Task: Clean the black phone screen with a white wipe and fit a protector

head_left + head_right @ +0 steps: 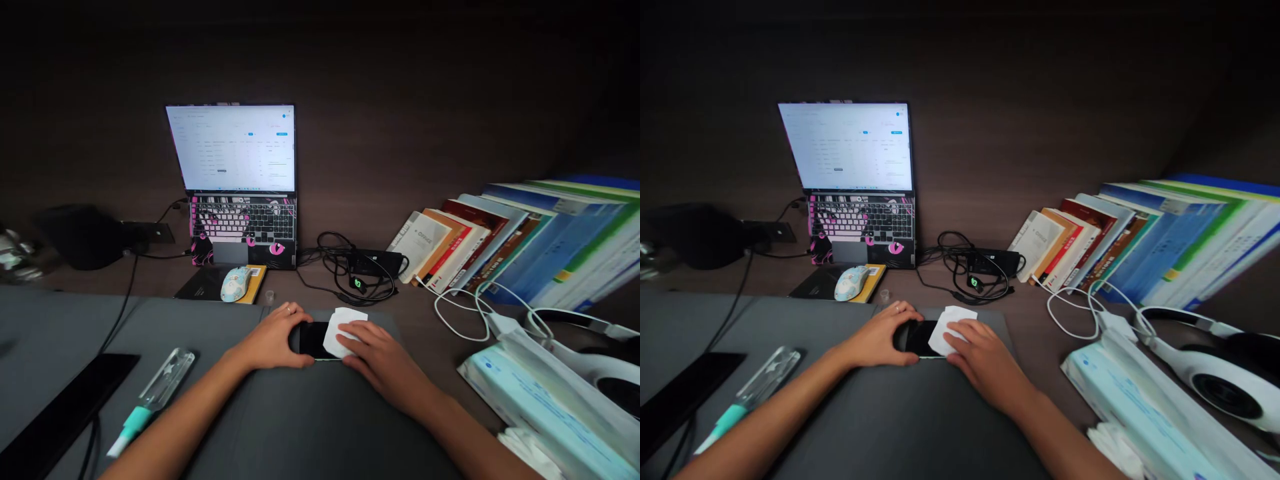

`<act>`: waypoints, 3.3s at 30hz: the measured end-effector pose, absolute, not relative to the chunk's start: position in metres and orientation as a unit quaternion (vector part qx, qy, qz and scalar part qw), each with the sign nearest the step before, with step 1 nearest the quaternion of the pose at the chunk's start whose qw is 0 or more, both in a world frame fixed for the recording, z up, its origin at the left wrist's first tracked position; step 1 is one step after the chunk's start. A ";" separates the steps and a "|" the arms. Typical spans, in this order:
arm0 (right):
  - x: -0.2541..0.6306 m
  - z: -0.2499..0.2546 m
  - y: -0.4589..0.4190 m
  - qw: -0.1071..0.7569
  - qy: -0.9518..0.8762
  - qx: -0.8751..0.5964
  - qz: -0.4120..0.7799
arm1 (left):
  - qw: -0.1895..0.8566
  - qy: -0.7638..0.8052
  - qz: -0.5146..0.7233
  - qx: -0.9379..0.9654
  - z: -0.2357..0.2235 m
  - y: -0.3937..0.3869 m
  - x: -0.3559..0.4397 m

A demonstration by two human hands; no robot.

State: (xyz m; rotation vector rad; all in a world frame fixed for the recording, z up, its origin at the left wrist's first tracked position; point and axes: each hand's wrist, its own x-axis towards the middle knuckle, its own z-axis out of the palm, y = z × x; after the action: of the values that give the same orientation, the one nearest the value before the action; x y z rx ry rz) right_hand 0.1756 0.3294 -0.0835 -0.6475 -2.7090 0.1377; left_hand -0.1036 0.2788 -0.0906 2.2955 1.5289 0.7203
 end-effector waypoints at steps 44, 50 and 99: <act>0.179 -0.076 0.325 0.217 -0.943 -0.234 0.099 | 0.104 0.518 0.235 0.816 -0.092 0.271 -0.103; 0.178 -0.076 0.324 0.190 -0.954 -0.224 0.066 | 0.107 0.516 0.236 0.817 -0.093 0.272 -0.103; 0.148 -0.077 0.299 0.060 -0.980 -0.157 0.106 | 0.096 0.487 0.253 0.830 -0.106 0.276 -0.109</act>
State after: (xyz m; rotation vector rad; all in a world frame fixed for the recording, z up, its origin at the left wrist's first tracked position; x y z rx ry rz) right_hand 0.1480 0.2991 -0.0765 -0.4744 -2.9669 0.3198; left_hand -0.1086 0.2761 -0.1056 2.4606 1.4425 0.7503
